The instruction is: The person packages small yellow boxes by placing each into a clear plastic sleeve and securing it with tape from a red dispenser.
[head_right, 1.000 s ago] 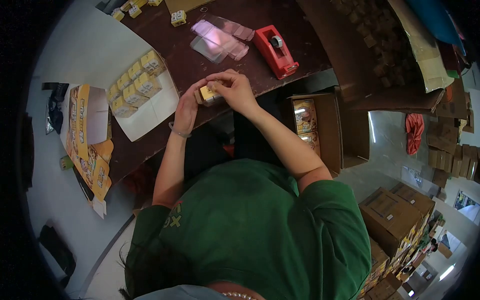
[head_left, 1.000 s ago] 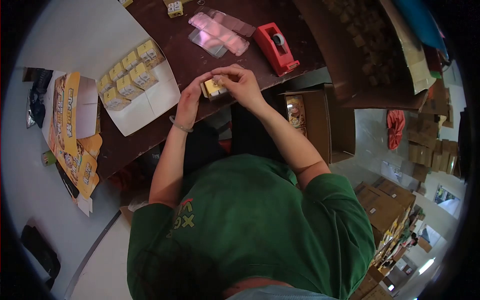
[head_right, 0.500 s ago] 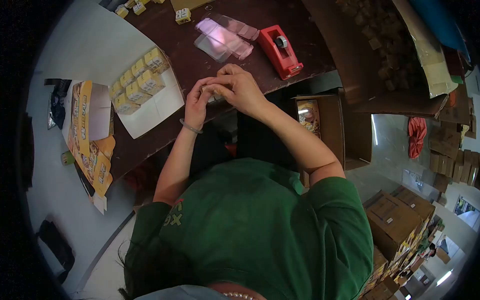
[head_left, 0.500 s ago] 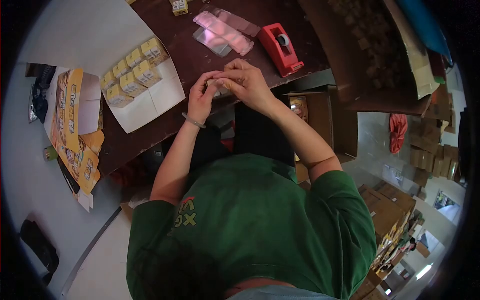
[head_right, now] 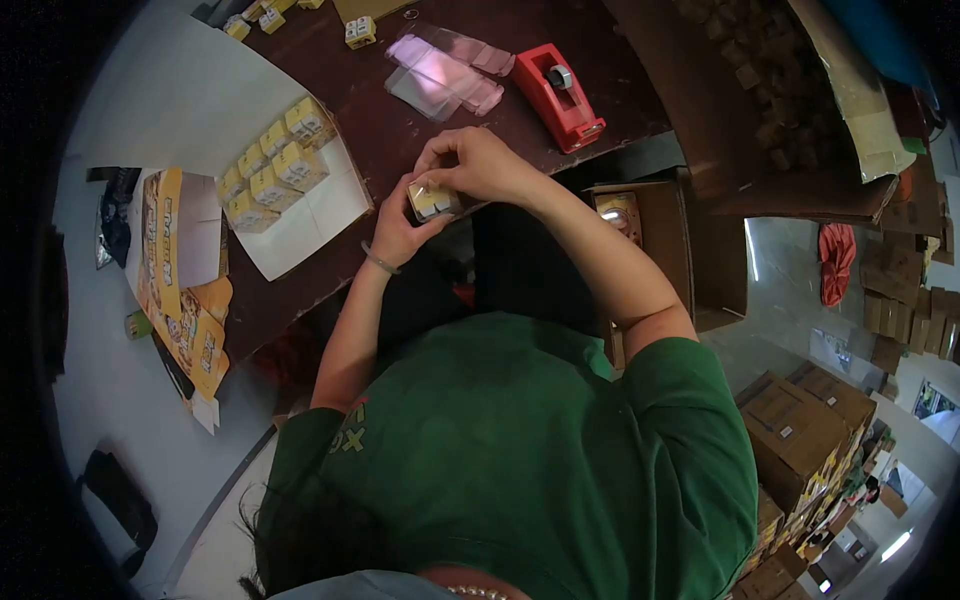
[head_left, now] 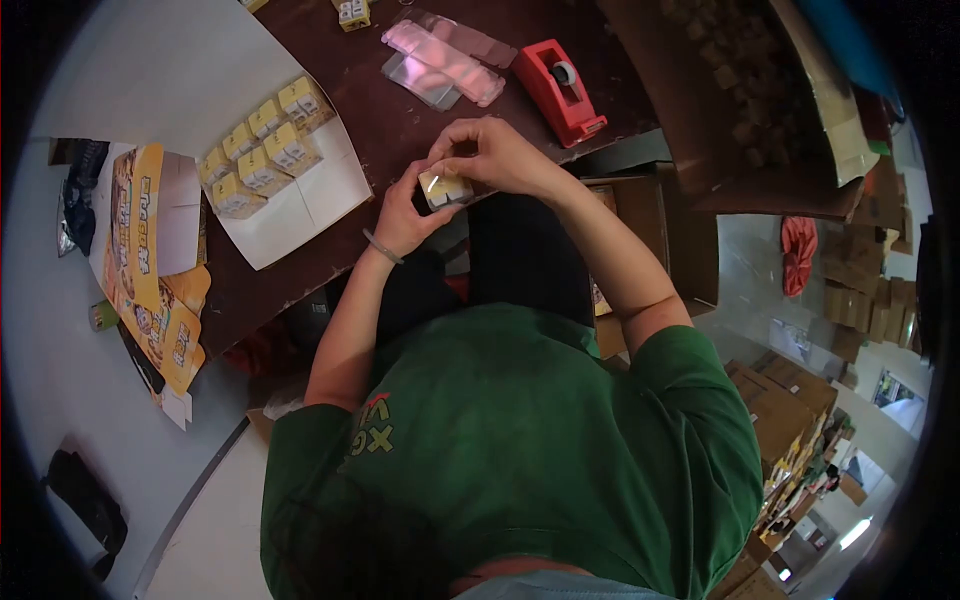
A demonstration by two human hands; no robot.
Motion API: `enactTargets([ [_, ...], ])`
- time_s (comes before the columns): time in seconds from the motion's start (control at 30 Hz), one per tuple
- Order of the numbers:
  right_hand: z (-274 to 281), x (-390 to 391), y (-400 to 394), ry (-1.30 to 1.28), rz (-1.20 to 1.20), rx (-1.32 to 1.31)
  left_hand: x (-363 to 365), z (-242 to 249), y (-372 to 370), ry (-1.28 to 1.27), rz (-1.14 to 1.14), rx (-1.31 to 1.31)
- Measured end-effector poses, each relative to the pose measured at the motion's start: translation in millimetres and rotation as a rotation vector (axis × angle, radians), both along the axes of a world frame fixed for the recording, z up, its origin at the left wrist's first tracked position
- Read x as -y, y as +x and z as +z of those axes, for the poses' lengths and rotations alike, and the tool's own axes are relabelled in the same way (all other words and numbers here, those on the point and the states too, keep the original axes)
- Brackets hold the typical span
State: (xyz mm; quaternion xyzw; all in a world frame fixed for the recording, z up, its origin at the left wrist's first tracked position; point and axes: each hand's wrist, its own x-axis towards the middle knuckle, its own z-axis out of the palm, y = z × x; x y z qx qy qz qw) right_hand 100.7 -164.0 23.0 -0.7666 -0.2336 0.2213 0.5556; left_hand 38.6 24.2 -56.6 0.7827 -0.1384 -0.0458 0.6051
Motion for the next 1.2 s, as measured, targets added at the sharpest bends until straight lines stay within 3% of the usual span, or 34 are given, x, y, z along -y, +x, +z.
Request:
enactTargets([
  [0.17, -3.8, 2.4, -9.5, -0.022, -0.079, 0.248, -2.2, -5.0, -0.5, -0.042, -0.029, -0.040],
  [0.27, -7.7, -1.5, -12.0, -0.020, -0.165, 0.036, -3.8, -3.5, 2.3, 0.003, -0.035, -0.021],
  [0.37, -2.9, -6.1, -5.9, -0.147, -0.164, 0.062, -2.3, 0.8, 1.8, 0.001, -0.039, -0.004],
  [0.4, -0.7, -4.8, -6.7, -0.196, -0.212, 0.188, -1.2, 3.4, 3.2, -0.014, -0.041, 0.003],
  [0.5, 6.7, -8.0, -30.1, -0.300, -0.395, 0.465, 25.8, 7.8, -7.7, 0.021, 0.286, 0.102],
  [0.53, 7.8, -11.3, -45.0, -0.313, -0.482, 0.493, 37.8, 0.0, -13.5, -0.057, 0.429, 0.026],
  [0.6, 0.2, -18.8, -60.1, -0.385, -0.473, 0.514, 68.6, -7.5, -23.0, -0.339, 0.488, -0.003],
  [0.63, -5.2, -16.3, -62.1, -0.400, -0.500, 0.591, 72.0, -1.3, -32.3, -0.228, 0.359, 0.083],
  [0.73, -5.4, 20.2, -42.4, -0.277, -0.210, 0.685, 40.6, 7.9, -13.1, -0.364, 0.184, -0.097],
  [0.77, -2.6, 27.4, -38.7, -0.181, -0.145, 0.562, 44.8, 22.5, -1.6, -0.448, 0.213, -0.121],
  [0.87, 0.4, 43.4, -29.2, -0.114, -0.124, 0.542, 48.9, 22.8, 45.2, -0.289, -0.055, -0.073],
  [0.9, 0.9, 53.4, -26.8, -0.148, -0.179, 0.716, 48.3, 24.5, 53.2, -0.246, -0.114, -0.121],
  [0.97, 22.1, 87.5, -27.5, -0.210, -0.412, 0.723, 50.3, 31.0, 69.8, -0.157, -0.226, -0.211],
  [1.03, 2.3, 131.5, -14.8, -0.313, -0.783, 0.617, 57.6, 28.1, 76.4, -0.073, -0.236, -0.214],
  [1.1, -34.0, 168.8, 3.5, -0.262, -0.715, 0.353, 72.4, 31.8, 82.0, 0.042, -0.306, -0.179],
  [1.2, -48.2, 179.3, 14.5, -0.034, -0.608, 0.012, 112.7, 23.8, 83.0, -0.064, -0.281, 0.012],
])
